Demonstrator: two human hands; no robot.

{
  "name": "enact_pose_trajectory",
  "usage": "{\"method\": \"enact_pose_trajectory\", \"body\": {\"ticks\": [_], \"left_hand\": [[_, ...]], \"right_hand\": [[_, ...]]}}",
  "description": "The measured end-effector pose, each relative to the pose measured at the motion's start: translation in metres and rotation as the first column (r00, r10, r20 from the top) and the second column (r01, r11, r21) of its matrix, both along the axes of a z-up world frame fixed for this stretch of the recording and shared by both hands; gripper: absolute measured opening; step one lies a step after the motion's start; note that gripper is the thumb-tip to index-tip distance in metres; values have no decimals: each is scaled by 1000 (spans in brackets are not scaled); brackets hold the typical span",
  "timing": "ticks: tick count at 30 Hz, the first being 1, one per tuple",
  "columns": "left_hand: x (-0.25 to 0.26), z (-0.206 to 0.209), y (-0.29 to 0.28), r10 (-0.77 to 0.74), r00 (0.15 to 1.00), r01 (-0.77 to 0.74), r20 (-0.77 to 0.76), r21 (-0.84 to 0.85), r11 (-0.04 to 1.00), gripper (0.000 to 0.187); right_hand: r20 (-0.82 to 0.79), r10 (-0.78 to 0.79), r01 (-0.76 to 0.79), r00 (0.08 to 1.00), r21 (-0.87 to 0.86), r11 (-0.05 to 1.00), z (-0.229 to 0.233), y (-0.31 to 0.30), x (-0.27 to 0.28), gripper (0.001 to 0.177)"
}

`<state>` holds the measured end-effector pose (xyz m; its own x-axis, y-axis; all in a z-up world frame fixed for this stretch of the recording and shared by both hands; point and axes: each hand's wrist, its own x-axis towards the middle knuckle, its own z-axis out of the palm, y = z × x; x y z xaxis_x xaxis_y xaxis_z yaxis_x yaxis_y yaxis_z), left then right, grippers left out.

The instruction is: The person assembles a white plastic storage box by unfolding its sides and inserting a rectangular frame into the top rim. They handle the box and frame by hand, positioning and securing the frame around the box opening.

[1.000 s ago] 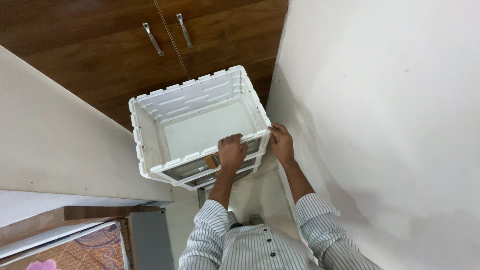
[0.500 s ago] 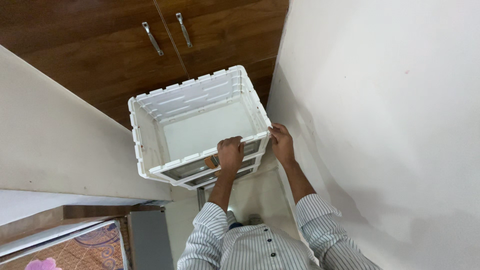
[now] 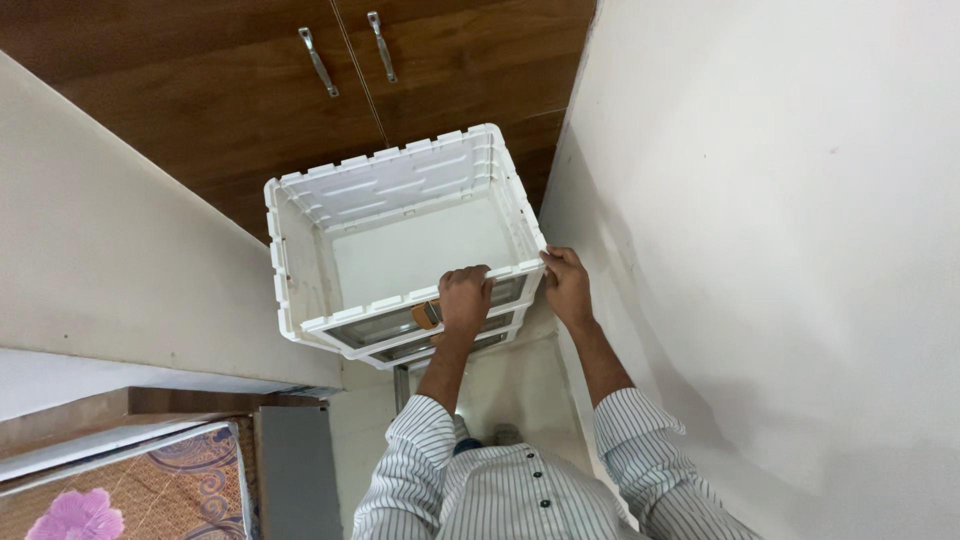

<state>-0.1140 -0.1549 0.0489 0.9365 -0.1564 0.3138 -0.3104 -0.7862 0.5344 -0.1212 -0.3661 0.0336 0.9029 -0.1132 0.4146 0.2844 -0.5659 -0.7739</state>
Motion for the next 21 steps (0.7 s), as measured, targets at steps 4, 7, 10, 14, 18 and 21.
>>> {"method": "enact_pose_trajectory", "body": {"ticks": [4,7,10,14,18,21], "left_hand": [[-3,13,8,-1,999,6,45,-125,992,33],[-11,24,21,5,999,4,38,-235,972,32],[-20,34,36,33,999,-37,-20,-282,959,31],[-39,40,62,176,975,-217,-136,-409,886,28],[-54,32,91,259,966,-234,16,-380,895,23],[-58,27,108,263,959,-199,107,-404,893,26]], "right_hand": [[12,-5,5,1000,-6,1000,9,2,3,39],[-39,-5,5,999,21,1000,15,8,1,35],[-9,7,-8,1000,-26,1000,21,19,1,33],[85,90,-79,992,-120,990,27,41,4,29],[-185,240,-224,953,103,969,32,72,6,24],[-119,318,-327,940,-56,944,39,100,10,25]]}}
